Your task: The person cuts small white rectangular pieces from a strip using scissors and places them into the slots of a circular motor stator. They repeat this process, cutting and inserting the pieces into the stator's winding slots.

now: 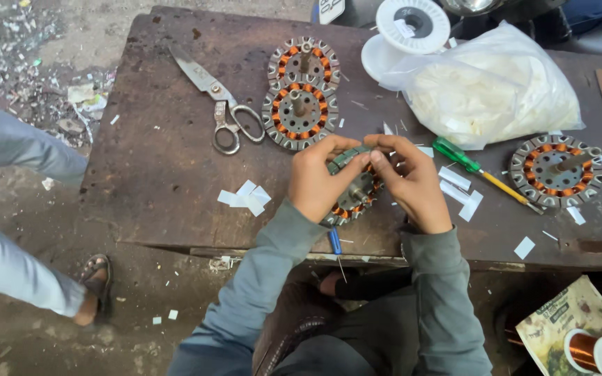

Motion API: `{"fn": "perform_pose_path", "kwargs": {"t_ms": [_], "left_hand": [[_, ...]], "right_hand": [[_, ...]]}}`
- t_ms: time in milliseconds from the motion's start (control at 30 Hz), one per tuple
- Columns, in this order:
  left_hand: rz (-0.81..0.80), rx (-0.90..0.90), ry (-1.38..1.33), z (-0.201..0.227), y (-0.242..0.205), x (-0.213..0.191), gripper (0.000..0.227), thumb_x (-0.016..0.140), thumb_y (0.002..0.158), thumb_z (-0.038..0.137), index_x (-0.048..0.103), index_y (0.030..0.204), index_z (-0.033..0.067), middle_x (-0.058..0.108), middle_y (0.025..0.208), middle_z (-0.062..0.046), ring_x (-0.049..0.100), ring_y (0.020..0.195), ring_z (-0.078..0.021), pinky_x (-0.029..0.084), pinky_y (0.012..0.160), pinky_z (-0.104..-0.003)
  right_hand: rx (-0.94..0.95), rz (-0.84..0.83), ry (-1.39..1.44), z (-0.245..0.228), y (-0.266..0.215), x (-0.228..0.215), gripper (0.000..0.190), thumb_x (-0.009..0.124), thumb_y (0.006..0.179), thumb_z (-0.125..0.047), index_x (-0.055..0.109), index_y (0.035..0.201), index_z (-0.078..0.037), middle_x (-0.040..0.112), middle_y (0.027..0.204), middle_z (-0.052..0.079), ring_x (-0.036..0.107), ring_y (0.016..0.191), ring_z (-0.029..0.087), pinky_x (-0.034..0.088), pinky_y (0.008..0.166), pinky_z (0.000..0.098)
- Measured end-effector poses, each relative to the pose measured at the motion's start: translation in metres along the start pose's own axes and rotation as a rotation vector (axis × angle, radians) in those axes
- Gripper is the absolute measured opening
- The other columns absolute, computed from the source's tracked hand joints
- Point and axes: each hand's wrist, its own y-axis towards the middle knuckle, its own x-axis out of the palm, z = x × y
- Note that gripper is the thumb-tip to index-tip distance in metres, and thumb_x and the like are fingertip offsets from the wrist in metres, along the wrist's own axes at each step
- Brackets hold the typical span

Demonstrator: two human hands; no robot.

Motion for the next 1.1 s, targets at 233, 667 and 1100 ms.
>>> {"fn": "perform_pose_path", "kwargs": {"t_ms": [233,667,1100], "left_hand": [[0.05,0.062,0.103,-0.004,0.006,0.012,0.024,0.082,0.085,0.017,0.073,0.1,0.0006,0.078,0.09,-0.011,0.077,0.083,-0.0175,0.06,0.075,-0.031],[-0.062,0.29,0.156,0.01,0.004,0.013,0.021,0.083,0.083,0.016,0.073,0.096,0.0017,0.074,0.089,-0.01,0.073,0.081,-0.0224,0.057,0.073,-0.035],[-0.245,0.385,0.298,0.047,-0.046,-0.005,0.039,0.084,0.084,0.018,0.066,0.116,0.0049,0.067,0.11,-0.01,0.063,0.105,-0.0322,0.05,0.092,-0.041]], "right_hand": [[0.01,0.029,0.074,0.009,-0.002,0.0,0.026,0.066,0.101,-0.014,0.069,0.124,-0.002,0.069,0.098,-0.002,0.051,0.076,0.002,0.045,0.069,0.02],[-0.116,0.247,0.176,0.019,-0.025,0.002,0.03,0.068,0.098,-0.006,0.061,0.127,-0.001,0.07,0.112,0.003,0.056,0.083,0.004,0.044,0.066,0.0197],[-0.032,0.229,0.274,0.007,-0.082,-0.036,0.032,0.053,0.11,-0.026,0.061,0.128,-0.001,0.068,0.121,0.004,0.065,0.096,0.008,0.048,0.081,0.0227]]}}
